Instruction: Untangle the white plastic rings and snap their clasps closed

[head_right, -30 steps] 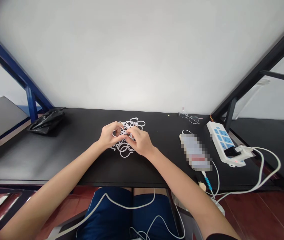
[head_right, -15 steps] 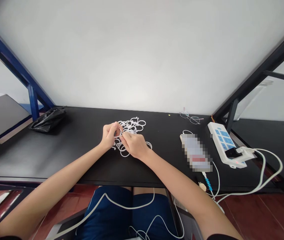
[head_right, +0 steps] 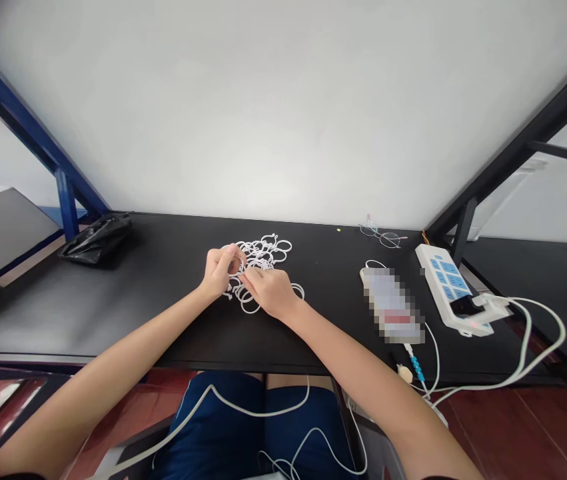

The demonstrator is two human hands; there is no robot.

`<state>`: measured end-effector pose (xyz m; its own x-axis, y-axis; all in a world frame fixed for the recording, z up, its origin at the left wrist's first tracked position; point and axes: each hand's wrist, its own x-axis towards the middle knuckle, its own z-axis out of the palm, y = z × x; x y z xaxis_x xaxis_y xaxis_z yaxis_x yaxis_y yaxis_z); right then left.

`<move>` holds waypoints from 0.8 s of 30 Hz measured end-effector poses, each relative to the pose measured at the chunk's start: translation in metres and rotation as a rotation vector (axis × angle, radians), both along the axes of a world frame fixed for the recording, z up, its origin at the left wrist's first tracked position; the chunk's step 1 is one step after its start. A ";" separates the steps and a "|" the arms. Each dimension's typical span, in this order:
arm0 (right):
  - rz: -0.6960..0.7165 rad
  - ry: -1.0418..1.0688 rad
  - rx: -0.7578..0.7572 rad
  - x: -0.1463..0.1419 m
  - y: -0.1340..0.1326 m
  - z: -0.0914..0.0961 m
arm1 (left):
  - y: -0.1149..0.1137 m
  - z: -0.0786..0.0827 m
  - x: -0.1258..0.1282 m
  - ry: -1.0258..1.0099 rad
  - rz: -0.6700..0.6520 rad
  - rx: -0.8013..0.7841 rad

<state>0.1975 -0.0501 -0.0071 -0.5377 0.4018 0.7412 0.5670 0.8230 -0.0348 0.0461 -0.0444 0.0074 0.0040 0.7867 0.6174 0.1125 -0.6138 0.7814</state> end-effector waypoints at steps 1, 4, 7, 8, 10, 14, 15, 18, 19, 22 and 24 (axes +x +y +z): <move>-0.004 0.001 0.024 0.000 0.000 0.000 | 0.000 0.000 0.000 -0.003 -0.004 0.003; -0.008 -0.002 0.051 0.000 0.000 0.000 | 0.000 0.000 0.000 -0.004 -0.013 0.006; -0.014 -0.004 0.053 0.000 -0.001 -0.001 | 0.000 -0.001 -0.001 0.005 -0.010 0.000; -0.016 -0.003 0.051 0.000 -0.001 -0.001 | 0.001 -0.001 -0.001 0.006 -0.004 -0.001; -0.016 0.002 0.046 -0.001 0.000 -0.001 | 0.001 -0.002 -0.001 0.010 0.009 -0.001; -0.013 0.010 0.046 -0.002 0.001 -0.002 | 0.001 -0.003 -0.002 0.025 0.024 0.000; -0.014 0.009 0.045 -0.002 0.001 -0.002 | 0.001 -0.003 -0.002 0.026 0.024 0.001; -0.016 0.002 0.036 -0.002 0.000 -0.003 | 0.001 -0.003 -0.002 0.018 0.027 0.007; -0.016 0.001 0.034 -0.002 0.000 -0.003 | 0.001 -0.003 -0.002 0.015 0.032 0.011; -0.023 -0.001 0.031 -0.002 0.000 -0.004 | 0.002 -0.004 -0.001 0.006 0.048 0.019; -0.032 -0.009 0.022 -0.002 0.000 -0.005 | 0.002 -0.004 0.000 0.002 0.051 0.013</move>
<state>0.1952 -0.0505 -0.0117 -0.5317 0.4030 0.7448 0.5935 0.8048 -0.0118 0.0456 -0.0426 0.0034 -0.0344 0.7781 0.6273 0.1451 -0.6171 0.7734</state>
